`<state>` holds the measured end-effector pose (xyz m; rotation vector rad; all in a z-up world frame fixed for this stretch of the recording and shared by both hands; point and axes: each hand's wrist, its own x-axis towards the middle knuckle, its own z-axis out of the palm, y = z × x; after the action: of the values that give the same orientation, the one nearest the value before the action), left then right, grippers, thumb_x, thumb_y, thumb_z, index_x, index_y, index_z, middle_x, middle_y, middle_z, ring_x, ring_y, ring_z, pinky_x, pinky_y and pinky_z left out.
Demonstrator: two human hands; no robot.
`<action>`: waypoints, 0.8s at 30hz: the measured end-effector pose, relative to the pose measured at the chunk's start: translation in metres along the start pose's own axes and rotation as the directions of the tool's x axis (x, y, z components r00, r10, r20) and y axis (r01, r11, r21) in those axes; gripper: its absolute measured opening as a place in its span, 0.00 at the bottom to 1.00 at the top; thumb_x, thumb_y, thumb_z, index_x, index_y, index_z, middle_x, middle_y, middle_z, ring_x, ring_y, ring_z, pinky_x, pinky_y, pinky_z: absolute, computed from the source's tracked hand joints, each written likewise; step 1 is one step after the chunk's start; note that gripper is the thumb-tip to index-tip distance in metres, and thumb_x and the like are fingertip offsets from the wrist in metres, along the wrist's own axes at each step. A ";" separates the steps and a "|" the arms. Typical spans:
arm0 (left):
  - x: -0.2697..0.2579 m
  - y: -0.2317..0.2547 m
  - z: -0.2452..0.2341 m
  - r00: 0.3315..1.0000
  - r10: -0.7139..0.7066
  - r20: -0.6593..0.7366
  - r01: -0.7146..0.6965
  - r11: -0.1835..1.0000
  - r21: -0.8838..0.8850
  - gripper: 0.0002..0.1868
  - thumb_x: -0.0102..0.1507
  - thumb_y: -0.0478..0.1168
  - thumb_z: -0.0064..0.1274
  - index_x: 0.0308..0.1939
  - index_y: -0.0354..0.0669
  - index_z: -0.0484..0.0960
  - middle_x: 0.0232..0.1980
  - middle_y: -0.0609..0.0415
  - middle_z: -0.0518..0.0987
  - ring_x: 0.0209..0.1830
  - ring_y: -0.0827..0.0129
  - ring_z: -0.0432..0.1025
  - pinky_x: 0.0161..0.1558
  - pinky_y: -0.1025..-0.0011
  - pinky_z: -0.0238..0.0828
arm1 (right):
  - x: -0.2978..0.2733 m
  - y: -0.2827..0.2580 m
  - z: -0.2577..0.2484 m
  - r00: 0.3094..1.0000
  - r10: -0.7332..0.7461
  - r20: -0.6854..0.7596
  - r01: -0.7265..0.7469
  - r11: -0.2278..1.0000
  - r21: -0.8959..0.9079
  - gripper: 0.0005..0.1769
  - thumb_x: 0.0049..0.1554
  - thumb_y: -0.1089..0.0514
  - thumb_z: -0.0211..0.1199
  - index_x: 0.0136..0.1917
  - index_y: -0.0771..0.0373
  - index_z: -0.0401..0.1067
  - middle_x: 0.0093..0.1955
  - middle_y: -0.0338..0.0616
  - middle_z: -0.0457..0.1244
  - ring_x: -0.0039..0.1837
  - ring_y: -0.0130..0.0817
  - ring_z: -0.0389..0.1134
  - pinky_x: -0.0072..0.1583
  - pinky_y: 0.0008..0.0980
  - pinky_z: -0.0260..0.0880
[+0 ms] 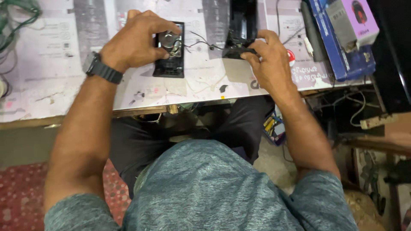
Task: The person sits at a cluttered workbench and disassembles a black electronic device to access its internal components. They then use scissors to cut a piece of electrical tape and wrap it around a wire connection on the device's internal mechanism.
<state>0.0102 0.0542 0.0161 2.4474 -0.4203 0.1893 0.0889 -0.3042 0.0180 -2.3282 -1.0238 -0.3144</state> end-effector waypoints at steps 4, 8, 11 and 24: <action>0.001 0.004 0.007 1.000 0.008 -0.010 -0.008 1.000 -0.021 0.30 0.49 0.38 0.73 0.57 0.50 0.85 0.51 0.52 0.82 0.57 0.59 0.70 0.64 0.58 0.52 | -0.006 0.009 0.009 0.998 -0.015 -0.056 0.016 0.999 0.028 0.12 0.57 0.65 0.77 0.50 0.68 0.76 0.66 0.56 0.64 0.54 0.48 0.72 0.53 0.38 0.74; 0.003 0.017 0.011 0.998 -0.034 -0.045 0.031 0.997 -0.064 0.31 0.51 0.41 0.74 0.58 0.48 0.85 0.53 0.51 0.82 0.59 0.58 0.70 0.66 0.58 0.53 | -0.004 0.001 0.016 0.992 0.093 -0.084 -0.081 0.987 0.137 0.16 0.54 0.64 0.77 0.53 0.68 0.74 0.67 0.57 0.65 0.47 0.44 0.72 0.49 0.36 0.74; 0.003 0.024 0.010 0.995 0.046 -0.085 -0.046 0.999 -0.002 0.37 0.46 0.42 0.74 0.58 0.40 0.81 0.57 0.46 0.80 0.61 0.52 0.67 0.64 0.55 0.52 | -0.017 -0.008 0.003 0.992 0.028 -0.126 -0.016 0.996 0.092 0.27 0.52 0.65 0.76 0.62 0.71 0.71 0.67 0.61 0.63 0.53 0.47 0.69 0.49 0.33 0.75; -0.042 0.079 0.031 0.868 0.076 -0.491 -0.059 0.997 0.051 0.16 0.62 0.34 0.66 0.52 0.41 0.79 0.58 0.49 0.80 0.58 0.57 0.72 0.63 0.60 0.61 | -0.044 0.067 -0.043 0.970 0.240 0.024 -0.228 0.945 -0.234 0.20 0.52 0.57 0.75 0.57 0.61 0.76 0.55 0.48 0.71 0.59 0.50 0.69 0.62 0.49 0.64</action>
<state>-0.0549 -0.0131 0.0271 2.3031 -0.2723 0.8378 0.1092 -0.3925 0.0068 -2.6495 -0.7547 -0.2919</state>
